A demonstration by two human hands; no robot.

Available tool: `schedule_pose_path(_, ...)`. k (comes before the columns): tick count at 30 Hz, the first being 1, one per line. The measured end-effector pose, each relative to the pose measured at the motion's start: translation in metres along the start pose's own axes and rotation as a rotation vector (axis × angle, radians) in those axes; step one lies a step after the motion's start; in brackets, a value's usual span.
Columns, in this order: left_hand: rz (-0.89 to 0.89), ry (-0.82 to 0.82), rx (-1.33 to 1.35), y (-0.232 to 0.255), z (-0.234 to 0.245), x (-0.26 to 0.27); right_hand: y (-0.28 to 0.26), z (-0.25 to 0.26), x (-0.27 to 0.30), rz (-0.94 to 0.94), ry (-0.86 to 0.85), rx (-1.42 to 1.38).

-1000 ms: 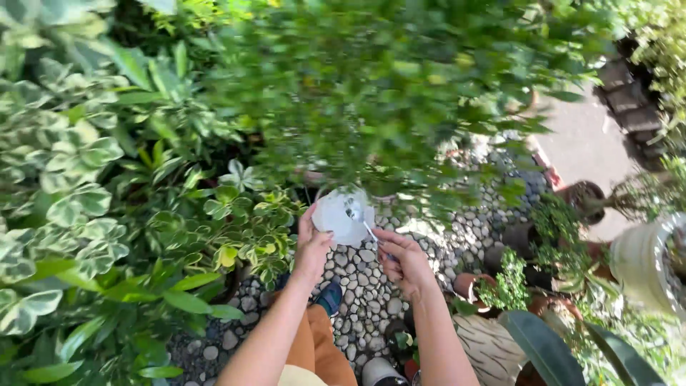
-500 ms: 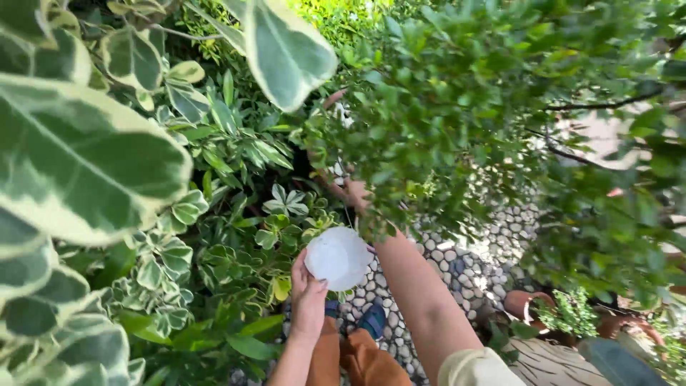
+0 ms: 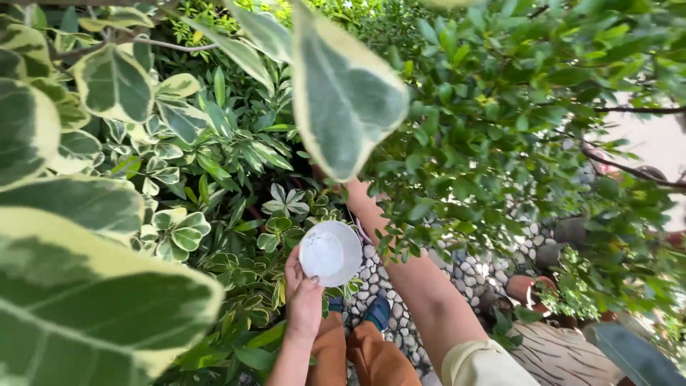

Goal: The person uses a spoon to scoop a white granular substance from a plastic container and applies it to the soil of several potted plants. The person moves between different plants, including a variegated shrub, small herb pots, and a spiky-leafed plant, repeating the scooping and sprinkling process.

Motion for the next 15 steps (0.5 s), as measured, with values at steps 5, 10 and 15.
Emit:
schedule_pose_path(5, 0.048, -0.01, 0.01, 0.0, -0.011, 0.004, 0.066, 0.006, 0.049, -0.092, -0.028, -0.048)
schedule_pose_path(10, 0.112, -0.116, -0.012, -0.008, -0.041, 0.01, 0.149, -0.034, 0.099, -0.192, -0.051, -0.109)
schedule_pose_path(15, 0.165, -0.142, -0.031, -0.043, -0.033, 0.008, 0.131, 0.012, 0.131, -0.275, -0.06, -0.191)
Point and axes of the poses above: each hand's wrist, its own x-axis away from the middle knuckle, its own z-axis out of the back of the hand, y = z × x, the point moved 2 cm from there along -x, towards the middle knuckle, and after that the axes turned 13 degrees about x, right-handed, at the moved point
